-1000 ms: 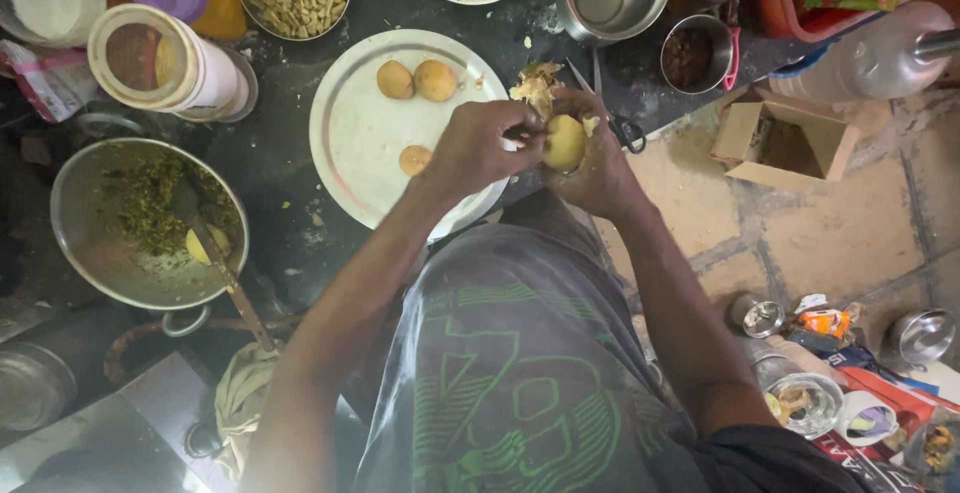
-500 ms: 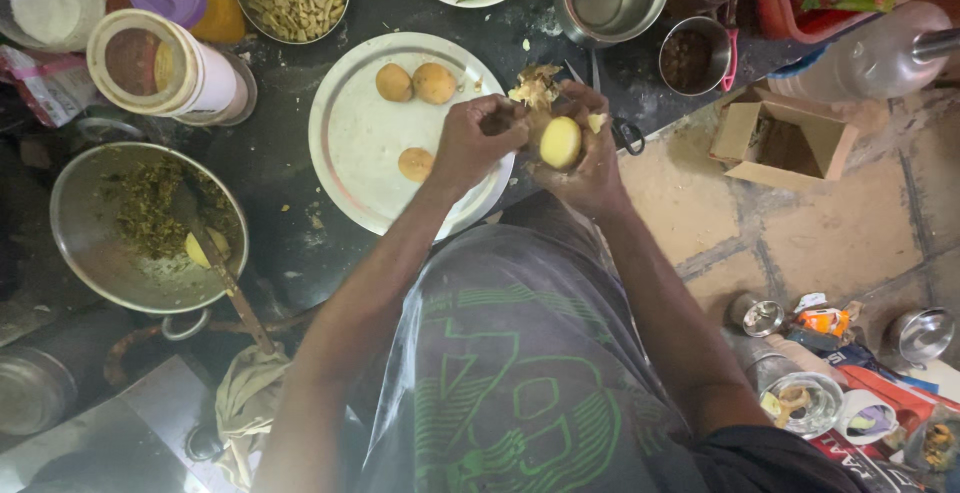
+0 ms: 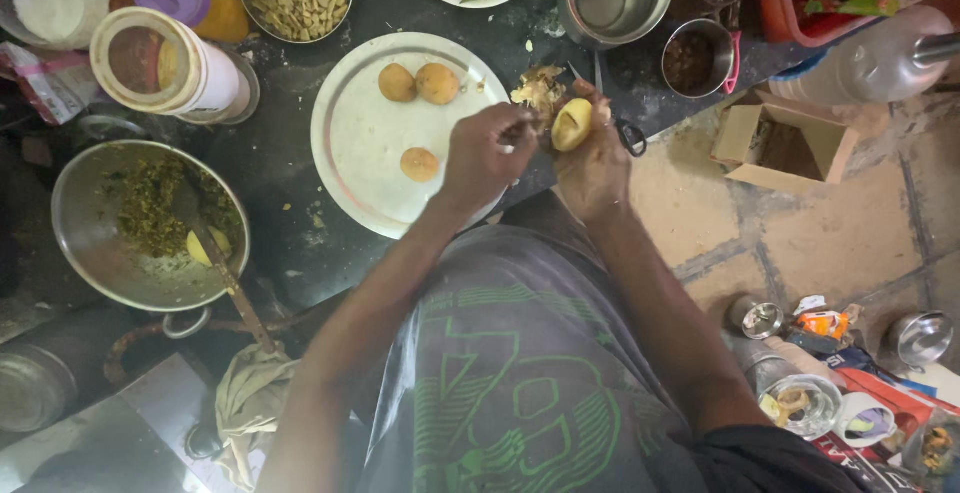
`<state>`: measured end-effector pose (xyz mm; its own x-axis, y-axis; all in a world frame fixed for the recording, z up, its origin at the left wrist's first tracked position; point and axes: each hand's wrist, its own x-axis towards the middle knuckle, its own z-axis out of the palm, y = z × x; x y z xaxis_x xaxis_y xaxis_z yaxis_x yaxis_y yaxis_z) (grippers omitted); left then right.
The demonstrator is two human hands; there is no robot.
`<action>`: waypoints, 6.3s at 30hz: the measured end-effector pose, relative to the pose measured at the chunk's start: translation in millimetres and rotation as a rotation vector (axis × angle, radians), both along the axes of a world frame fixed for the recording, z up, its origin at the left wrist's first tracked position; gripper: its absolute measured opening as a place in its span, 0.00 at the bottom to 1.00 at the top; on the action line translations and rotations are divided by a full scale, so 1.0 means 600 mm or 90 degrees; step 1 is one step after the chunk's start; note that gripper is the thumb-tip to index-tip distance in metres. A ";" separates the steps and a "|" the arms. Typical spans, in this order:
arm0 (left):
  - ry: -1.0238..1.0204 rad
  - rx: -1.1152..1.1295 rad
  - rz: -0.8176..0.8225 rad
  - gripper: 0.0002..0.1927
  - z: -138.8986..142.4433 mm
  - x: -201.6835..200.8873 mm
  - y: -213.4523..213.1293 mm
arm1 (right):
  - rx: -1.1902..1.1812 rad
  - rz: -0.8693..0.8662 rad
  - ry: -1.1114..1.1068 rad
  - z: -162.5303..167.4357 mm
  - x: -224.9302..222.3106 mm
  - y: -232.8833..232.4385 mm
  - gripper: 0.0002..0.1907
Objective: The person sits on the floor and peels potatoes by hand, one at a time, dropping the peels on the counter and placing each peeled potato into a pot on the stove. They continue peeling the remaining potatoes from a plate.
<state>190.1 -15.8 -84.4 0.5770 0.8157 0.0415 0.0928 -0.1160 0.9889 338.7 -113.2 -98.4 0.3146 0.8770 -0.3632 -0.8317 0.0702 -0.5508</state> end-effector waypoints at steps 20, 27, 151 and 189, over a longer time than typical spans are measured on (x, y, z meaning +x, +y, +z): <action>0.091 0.114 -0.054 0.13 0.048 -0.001 0.011 | 0.040 0.014 -0.212 0.026 -0.009 -0.003 0.15; 0.022 -0.049 -0.016 0.10 0.017 0.010 0.014 | 0.078 -0.015 -0.013 0.021 -0.015 -0.004 0.19; -0.213 -0.511 0.071 0.44 -0.041 -0.205 -0.019 | 0.023 0.445 -0.669 0.024 -0.143 0.078 0.32; 0.141 -0.069 0.255 0.14 -0.079 -0.280 -0.027 | -0.051 0.497 -0.261 0.032 -0.226 0.108 0.29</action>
<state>22.0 -32.0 -131.8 0.2007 0.9688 -0.1451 0.3188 0.0755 0.9448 203.3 -48.5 -79.5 -0.2447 0.8725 -0.4228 -0.3620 -0.4868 -0.7950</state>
